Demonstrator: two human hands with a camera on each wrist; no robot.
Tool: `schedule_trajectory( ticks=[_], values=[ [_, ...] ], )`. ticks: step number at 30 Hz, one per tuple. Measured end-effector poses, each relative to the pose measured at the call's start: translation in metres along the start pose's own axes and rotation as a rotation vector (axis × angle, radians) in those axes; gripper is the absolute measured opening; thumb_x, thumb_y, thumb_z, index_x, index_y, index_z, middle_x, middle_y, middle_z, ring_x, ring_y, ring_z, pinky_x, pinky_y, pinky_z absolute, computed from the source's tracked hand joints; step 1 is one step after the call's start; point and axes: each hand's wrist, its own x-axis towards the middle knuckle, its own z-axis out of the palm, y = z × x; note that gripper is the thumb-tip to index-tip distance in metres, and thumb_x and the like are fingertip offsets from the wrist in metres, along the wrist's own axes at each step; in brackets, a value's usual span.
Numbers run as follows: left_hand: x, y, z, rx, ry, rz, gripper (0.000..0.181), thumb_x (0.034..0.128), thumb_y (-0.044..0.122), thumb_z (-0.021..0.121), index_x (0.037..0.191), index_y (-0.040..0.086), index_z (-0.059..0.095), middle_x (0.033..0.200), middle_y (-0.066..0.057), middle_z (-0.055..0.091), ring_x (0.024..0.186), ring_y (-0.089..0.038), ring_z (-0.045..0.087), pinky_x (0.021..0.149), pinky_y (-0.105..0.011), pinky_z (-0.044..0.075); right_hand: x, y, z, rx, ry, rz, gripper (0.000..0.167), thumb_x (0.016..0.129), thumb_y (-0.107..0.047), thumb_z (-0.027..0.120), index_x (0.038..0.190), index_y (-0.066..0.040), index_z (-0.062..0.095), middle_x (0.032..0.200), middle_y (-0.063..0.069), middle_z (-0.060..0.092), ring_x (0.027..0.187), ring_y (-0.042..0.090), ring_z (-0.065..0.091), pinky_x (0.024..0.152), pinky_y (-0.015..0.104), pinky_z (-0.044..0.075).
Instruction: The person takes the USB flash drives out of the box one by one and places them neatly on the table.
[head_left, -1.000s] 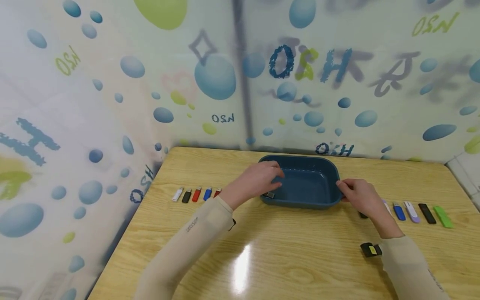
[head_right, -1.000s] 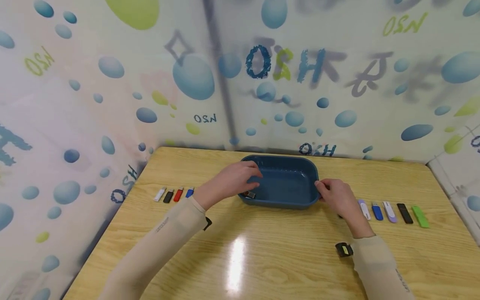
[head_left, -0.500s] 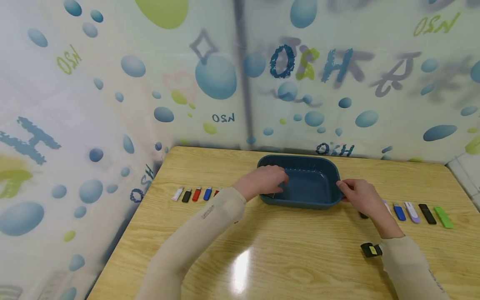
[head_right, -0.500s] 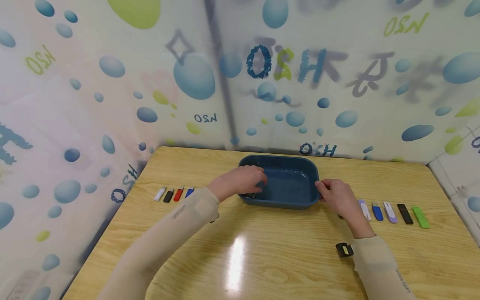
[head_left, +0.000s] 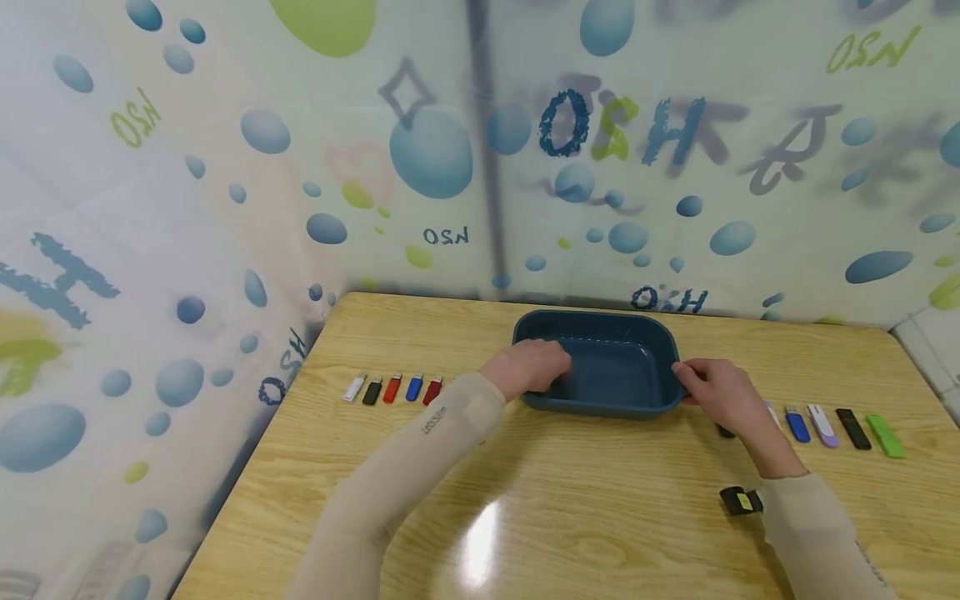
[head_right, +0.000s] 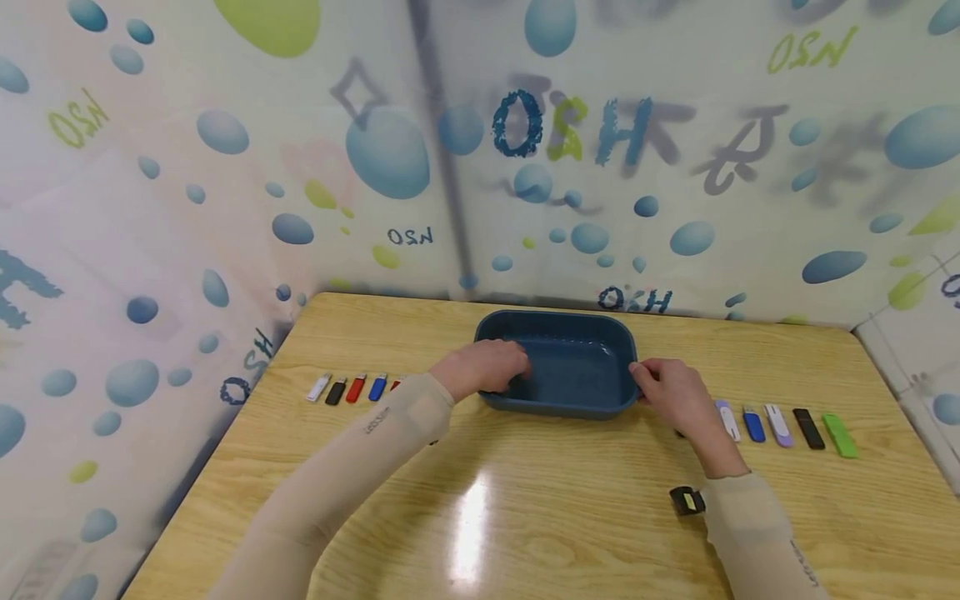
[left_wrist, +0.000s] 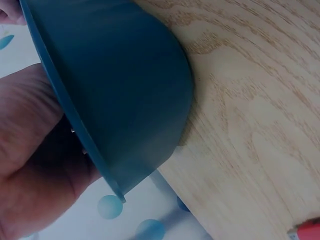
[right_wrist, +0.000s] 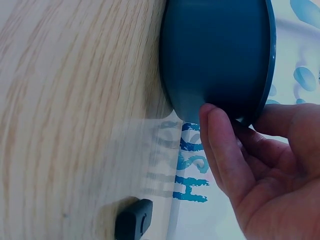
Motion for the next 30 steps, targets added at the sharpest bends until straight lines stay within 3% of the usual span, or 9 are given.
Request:
schedule_trajectory(
  ticks=[7,16,24,30],
  values=[
    [0.002,-0.002,0.001,-0.029,0.0,-0.003,0.021,0.1052,0.004,0.056,0.094,0.018,0.068,0.094,0.002,0.063,0.077,-0.015,0.049,0.069,-0.028,0.042,0.0,0.0,-0.001,0.0,-0.001,-0.001,0.048,0.112,-0.028,0.045,0.125,0.014,0.064,0.091,0.016,0.073,0.082,0.031,0.074,0.078,0.053,0.059],
    [0.009,-0.008,0.008,-0.031,0.057,-0.032,0.023,0.1075,0.008,0.054,0.095,0.017,0.072,0.096,0.001,0.067,0.077,-0.014,0.055,0.069,-0.028,0.048,0.0,0.0,0.0,-0.003,0.002,-0.007,0.048,0.112,-0.028,0.045,0.127,0.015,0.063,0.091,0.015,0.074,0.082,0.03,0.074,0.078,0.053,0.059],
    [0.013,-0.016,0.014,-0.055,0.188,-0.095,0.017,0.1064,0.011,0.058,0.106,0.015,0.075,0.109,-0.003,0.07,0.097,-0.017,0.064,0.084,-0.03,0.054,0.0,0.001,0.0,-0.003,0.01,-0.016,0.048,0.112,-0.028,0.046,0.125,0.014,0.064,0.089,0.014,0.074,0.08,0.029,0.074,0.077,0.052,0.06],
    [0.015,-0.019,0.014,-0.125,0.209,-0.108,0.017,0.1054,0.011,0.06,0.111,0.012,0.076,0.114,-0.005,0.07,0.105,-0.019,0.064,0.089,-0.03,0.054,0.0,0.002,0.0,0.0,0.016,-0.026,0.048,0.112,-0.028,0.045,0.123,0.014,0.065,0.088,0.013,0.074,0.08,0.029,0.074,0.076,0.052,0.06]
  ],
)
